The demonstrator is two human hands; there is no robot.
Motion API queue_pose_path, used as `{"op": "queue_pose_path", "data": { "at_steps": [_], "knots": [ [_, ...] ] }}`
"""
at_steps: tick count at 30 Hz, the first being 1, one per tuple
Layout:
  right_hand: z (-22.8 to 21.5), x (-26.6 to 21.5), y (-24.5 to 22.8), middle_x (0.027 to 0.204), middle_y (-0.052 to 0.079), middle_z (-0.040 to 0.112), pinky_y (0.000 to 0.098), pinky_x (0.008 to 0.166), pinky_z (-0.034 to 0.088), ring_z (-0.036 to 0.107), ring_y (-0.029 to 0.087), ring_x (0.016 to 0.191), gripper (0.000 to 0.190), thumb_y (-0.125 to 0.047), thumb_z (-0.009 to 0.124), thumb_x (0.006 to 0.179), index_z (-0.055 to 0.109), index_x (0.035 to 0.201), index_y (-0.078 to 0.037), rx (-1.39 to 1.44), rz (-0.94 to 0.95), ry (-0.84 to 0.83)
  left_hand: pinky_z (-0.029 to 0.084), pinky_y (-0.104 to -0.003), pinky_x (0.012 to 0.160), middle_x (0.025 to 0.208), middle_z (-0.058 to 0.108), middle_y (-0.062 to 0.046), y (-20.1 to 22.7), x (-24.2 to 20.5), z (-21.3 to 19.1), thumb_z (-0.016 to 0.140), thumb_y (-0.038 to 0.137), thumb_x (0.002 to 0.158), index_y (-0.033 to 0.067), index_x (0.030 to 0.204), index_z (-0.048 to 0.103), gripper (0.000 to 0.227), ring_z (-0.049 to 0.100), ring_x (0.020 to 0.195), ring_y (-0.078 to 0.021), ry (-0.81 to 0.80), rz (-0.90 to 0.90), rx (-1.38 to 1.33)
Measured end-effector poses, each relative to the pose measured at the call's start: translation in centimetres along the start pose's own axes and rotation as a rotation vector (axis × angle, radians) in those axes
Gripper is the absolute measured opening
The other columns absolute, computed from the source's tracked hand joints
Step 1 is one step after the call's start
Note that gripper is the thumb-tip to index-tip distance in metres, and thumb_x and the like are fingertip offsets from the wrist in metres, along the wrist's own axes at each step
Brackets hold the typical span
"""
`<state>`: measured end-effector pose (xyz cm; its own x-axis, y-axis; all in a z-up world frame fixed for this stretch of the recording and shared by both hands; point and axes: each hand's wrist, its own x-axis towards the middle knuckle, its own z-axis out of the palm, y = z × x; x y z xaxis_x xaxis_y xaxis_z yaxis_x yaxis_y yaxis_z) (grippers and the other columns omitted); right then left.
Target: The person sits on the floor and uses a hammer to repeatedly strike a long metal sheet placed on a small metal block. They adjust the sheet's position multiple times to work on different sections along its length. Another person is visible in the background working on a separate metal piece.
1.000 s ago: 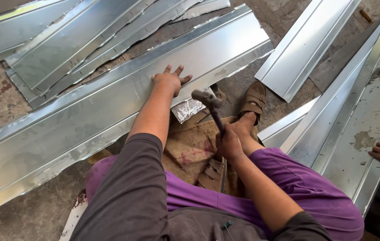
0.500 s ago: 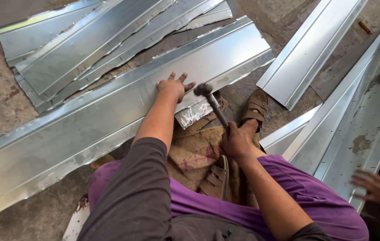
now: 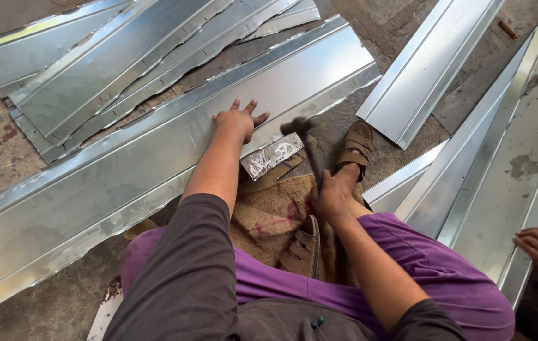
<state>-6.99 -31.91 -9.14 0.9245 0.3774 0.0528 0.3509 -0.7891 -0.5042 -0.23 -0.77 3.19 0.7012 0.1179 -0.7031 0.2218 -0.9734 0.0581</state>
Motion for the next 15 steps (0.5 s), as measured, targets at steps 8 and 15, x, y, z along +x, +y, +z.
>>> {"op": "queue_pose_path", "data": {
  "at_steps": [8, 15],
  "knots": [
    [3.1, -3.8, 5.1, 0.071, 0.011, 0.062, 0.0490, 0.055, 0.050, 0.061, 0.031, 0.058, 0.021, -0.014, 0.055, 0.094, 0.050, 0.114, -0.012, 0.688, 0.470, -0.230, 0.024, -0.065, 0.123, 0.173, -0.004, 0.018, -0.5, 0.5, 1.4, 0.058, -0.008, 0.091, 0.0616, 0.155, 0.022, 0.102, 0.006, 0.160, -0.0196, 0.093, 0.024, -0.004],
    [9.4, -5.3, 8.7, 0.067, 0.015, 0.064, 0.0449, 0.050, 0.055, 0.062, 0.029, 0.049, 0.039, -0.027, 0.055, 0.098, 0.066, 0.095, 0.010, 0.940, 0.818, -0.641, 0.022, -0.043, 0.127, 0.171, 0.015, 0.007, -5.0, 0.8, 9.7, 0.056, 0.043, 0.099, 0.0293, 0.160, 0.030, 0.068, 0.018, 0.156, -0.0224, 0.415, 0.246, -0.121]
  ]
}}
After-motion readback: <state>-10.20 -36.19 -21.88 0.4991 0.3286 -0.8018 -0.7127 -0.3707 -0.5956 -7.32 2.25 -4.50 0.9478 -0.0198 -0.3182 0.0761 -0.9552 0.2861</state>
